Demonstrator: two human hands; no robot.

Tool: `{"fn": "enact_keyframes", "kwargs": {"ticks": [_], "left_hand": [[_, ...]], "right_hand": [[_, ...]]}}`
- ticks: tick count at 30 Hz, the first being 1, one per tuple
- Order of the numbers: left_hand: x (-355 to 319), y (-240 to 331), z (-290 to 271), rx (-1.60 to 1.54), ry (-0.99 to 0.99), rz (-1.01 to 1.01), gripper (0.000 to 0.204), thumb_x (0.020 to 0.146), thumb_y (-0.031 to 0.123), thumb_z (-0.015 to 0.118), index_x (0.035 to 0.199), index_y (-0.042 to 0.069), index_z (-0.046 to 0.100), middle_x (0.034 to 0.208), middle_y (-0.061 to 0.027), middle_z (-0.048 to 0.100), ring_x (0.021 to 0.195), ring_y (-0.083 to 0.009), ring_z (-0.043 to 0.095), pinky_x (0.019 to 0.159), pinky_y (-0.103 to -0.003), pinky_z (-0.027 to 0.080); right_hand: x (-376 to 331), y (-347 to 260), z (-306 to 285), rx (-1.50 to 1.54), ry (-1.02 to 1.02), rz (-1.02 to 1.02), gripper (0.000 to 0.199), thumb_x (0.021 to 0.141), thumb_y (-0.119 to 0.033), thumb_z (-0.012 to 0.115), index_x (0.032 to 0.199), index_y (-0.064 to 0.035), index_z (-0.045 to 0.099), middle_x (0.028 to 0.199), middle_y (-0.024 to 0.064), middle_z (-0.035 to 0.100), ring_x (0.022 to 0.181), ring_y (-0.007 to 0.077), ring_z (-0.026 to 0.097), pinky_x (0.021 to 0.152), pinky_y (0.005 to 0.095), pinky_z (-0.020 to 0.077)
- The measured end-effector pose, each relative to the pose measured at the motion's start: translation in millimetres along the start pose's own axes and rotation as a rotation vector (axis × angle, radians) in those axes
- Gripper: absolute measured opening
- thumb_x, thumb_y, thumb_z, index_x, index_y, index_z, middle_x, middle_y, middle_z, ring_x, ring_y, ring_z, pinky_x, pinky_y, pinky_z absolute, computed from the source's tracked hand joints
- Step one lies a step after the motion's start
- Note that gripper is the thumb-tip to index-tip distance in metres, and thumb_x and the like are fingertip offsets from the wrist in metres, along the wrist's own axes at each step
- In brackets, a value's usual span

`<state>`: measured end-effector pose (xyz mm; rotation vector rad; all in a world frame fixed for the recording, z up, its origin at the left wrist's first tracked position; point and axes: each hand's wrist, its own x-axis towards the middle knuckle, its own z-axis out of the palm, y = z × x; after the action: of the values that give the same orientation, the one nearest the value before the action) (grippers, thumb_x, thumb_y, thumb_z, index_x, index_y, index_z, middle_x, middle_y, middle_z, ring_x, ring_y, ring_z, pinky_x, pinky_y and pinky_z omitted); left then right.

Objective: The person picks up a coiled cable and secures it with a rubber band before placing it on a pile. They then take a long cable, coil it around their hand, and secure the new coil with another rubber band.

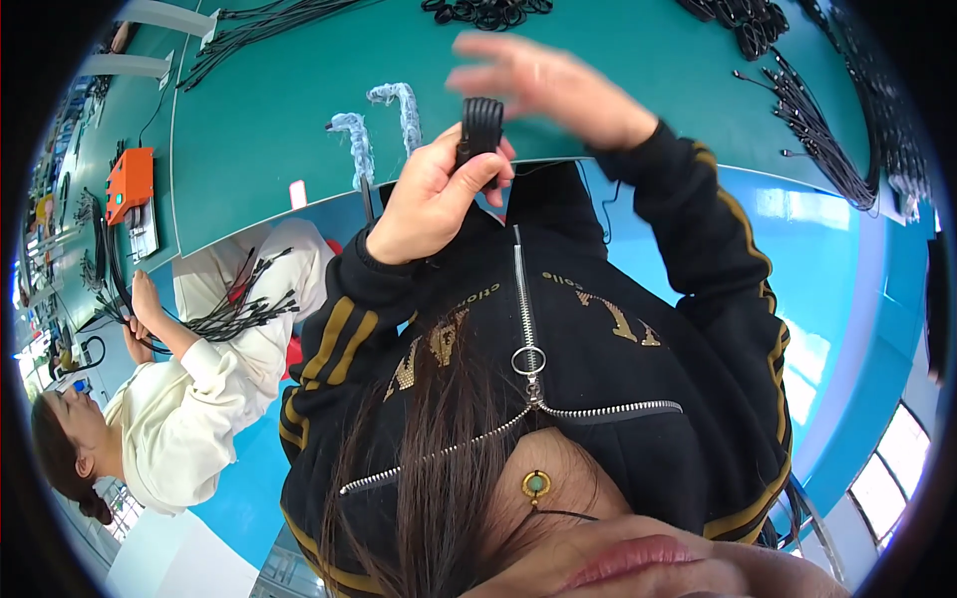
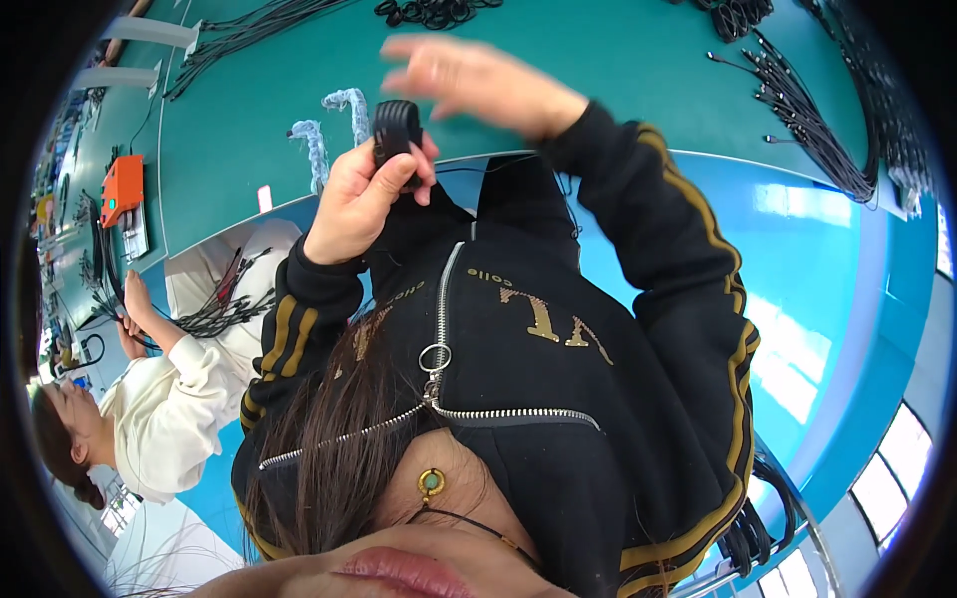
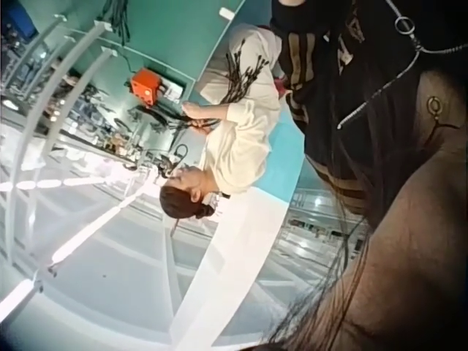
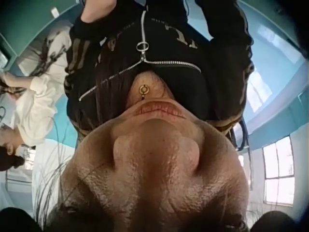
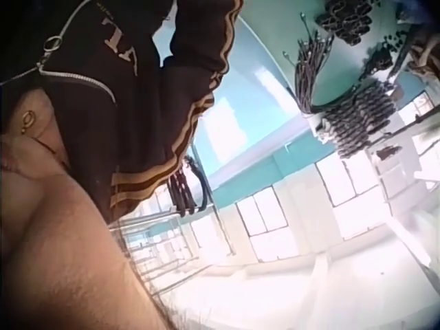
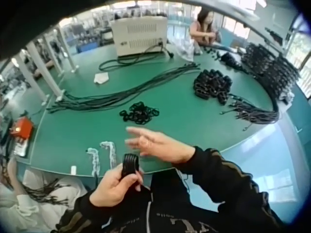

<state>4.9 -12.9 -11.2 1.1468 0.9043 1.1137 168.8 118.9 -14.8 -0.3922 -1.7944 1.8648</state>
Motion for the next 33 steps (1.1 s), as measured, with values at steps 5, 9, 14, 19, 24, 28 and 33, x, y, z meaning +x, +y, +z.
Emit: {"fn": "enact_keyframes", "kwargs": {"ticks": [5,9,14,19,24,28,33], "left_hand": [[-2.8,7.8,-5.4,0.010,0.053,-0.002,0.016,0.096,0.013,0.051,0.098,-0.003,0.053,0.084,-0.0049,0.056,0.069,-0.0107,0.055,0.067,-0.024,0.047],[-4.5,4.5,-8.7,0.005,0.091,0.001,0.016,0.096,0.013,0.050,0.099,-0.003,0.053,0.084,-0.0047,0.056,0.070,-0.0110,0.056,0.068,-0.024,0.047],[-4.2,6.5,-13.3,-0.034,0.181,0.022,0.018,0.096,0.014,0.051,0.099,-0.004,0.054,0.085,-0.0054,0.057,0.071,-0.0118,0.056,0.069,-0.025,0.048],[14.0,13.4,-15.4,0.045,0.281,0.033,0.020,0.096,0.015,0.052,0.100,-0.004,0.056,0.085,-0.0061,0.059,0.071,-0.0121,0.058,0.070,-0.026,0.050],[36.8,3.5,-18.3,0.085,0.414,0.159,0.023,0.095,0.016,0.053,0.101,-0.005,0.059,0.083,-0.0069,0.060,0.069,-0.0123,0.061,0.065,-0.026,0.051],[45.2,-12.4,-26.1,0.260,0.510,0.225,0.024,0.094,0.016,0.055,0.099,-0.006,0.059,0.081,-0.0078,0.060,0.065,-0.0140,0.063,0.060,-0.026,0.052],[48.2,-21.2,-19.1,0.439,0.549,0.255,0.024,0.093,0.017,0.057,0.092,-0.006,0.059,0.079,-0.0097,0.060,0.063,-0.0159,0.065,0.057,-0.026,0.051]], "right_hand": [[60.7,28.0,-118.2,-0.974,0.511,0.021,0.025,0.084,-0.024,0.063,0.092,-0.0003,0.066,0.080,0.0160,0.066,0.077,0.0328,0.064,0.073,0.0406,0.0509],[77.1,32.1,-117.0,-1.203,0.468,0.112,0.024,0.082,-0.024,0.062,0.083,-0.0006,0.067,0.077,0.0171,0.066,0.072,0.0346,0.063,0.070,0.0432,0.0506],[75.7,22.7,-109.3,-1.197,0.565,-0.113,0.020,0.079,-0.023,0.064,0.079,-0.0039,0.068,0.073,0.0151,0.063,0.074,0.0337,0.060,0.068,0.0426,0.0490],[58.2,15.0,-81.9,-1.383,0.589,-0.304,0.015,0.078,-0.022,0.065,0.076,-0.0065,0.067,0.073,0.0128,0.059,0.077,0.0303,0.057,0.067,0.0406,0.0478],[45.3,0.1,-46.2,-1.137,0.450,-0.282,0.010,0.077,-0.016,0.065,0.075,-0.0064,0.066,0.077,0.0111,0.057,0.075,0.0291,0.058,0.064,0.0389,0.0474],[34.1,-18.8,4.8,-0.924,0.357,-0.304,0.006,0.077,-0.012,0.065,0.075,-0.0057,0.064,0.078,0.0099,0.057,0.069,0.0282,0.058,0.059,0.0369,0.0465],[28.2,-11.4,18.6,-0.898,0.396,-0.751,0.007,0.077,-0.010,0.066,0.079,-0.0042,0.063,0.077,0.0101,0.056,0.063,0.0295,0.057,0.055,0.0361,0.0457]]}}
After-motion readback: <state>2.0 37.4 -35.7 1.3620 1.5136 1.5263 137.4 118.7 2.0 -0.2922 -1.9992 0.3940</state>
